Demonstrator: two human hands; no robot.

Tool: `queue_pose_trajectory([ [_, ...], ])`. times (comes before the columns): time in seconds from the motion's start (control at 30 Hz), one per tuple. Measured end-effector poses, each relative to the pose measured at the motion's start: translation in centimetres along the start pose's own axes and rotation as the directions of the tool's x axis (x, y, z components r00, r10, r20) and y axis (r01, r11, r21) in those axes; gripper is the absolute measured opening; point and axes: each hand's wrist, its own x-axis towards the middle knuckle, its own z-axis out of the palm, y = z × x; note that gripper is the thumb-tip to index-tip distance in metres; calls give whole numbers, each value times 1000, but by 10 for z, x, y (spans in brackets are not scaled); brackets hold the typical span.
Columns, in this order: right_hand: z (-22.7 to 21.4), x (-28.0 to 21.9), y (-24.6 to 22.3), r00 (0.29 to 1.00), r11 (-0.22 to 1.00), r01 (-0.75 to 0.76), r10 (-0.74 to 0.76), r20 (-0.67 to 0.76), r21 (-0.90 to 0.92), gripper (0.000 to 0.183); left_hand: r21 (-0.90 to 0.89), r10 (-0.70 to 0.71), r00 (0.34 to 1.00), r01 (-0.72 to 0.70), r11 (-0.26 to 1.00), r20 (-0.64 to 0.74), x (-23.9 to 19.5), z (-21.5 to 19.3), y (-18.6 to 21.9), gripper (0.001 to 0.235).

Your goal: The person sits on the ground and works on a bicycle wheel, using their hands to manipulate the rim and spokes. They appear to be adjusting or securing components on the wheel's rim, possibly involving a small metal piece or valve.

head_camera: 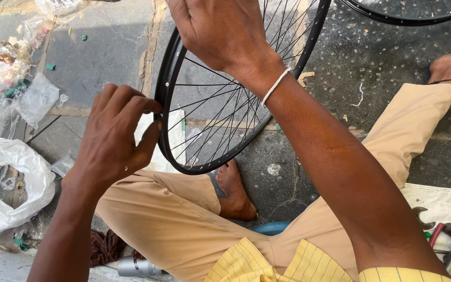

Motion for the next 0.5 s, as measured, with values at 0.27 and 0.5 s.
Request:
queue_pose_trajectory([
  [0.27, -4, -2, 1, 1000, 1000, 18, -18, -21, -1, 40, -37, 26, 999, -27, 999, -21, -3, 4, 3, 21],
  [0.5, -1, -5, 4, 996, 998, 63, -65, -68, -26, 37, 47, 83, 992, -79, 996, -91, -8, 11, 3, 22],
])
